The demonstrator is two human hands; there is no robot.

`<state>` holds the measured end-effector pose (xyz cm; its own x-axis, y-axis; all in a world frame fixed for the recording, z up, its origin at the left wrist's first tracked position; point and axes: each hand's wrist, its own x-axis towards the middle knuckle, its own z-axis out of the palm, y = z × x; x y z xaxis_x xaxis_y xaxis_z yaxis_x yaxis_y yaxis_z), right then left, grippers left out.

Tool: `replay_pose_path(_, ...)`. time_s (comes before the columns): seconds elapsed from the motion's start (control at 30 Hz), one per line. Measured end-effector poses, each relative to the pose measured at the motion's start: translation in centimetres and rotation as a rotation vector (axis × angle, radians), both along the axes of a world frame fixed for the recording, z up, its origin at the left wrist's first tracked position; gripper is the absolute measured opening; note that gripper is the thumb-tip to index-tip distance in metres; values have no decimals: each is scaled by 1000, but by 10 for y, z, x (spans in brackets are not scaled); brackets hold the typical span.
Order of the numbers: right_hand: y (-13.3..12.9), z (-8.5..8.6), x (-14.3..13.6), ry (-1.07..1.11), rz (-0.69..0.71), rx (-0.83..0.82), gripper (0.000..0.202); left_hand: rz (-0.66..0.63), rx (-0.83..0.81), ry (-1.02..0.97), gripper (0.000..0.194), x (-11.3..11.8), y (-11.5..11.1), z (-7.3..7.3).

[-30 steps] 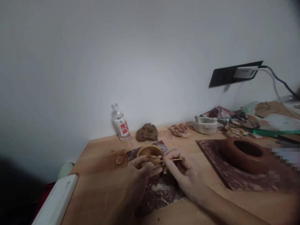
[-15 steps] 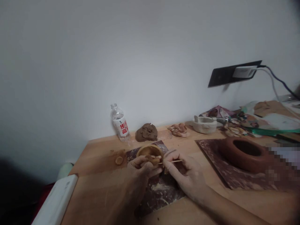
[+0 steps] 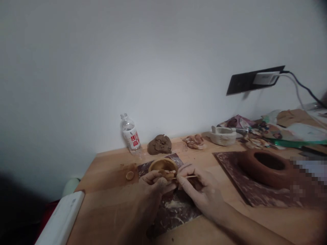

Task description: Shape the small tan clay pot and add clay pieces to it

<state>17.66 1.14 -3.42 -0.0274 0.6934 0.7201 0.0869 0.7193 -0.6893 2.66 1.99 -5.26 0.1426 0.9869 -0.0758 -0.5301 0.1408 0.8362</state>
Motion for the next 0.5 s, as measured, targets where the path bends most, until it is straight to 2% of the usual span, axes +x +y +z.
replay_pose_path(0.5,0,-4,0,22,13,-53,11,-18,0,4,32,-1,-1,2)
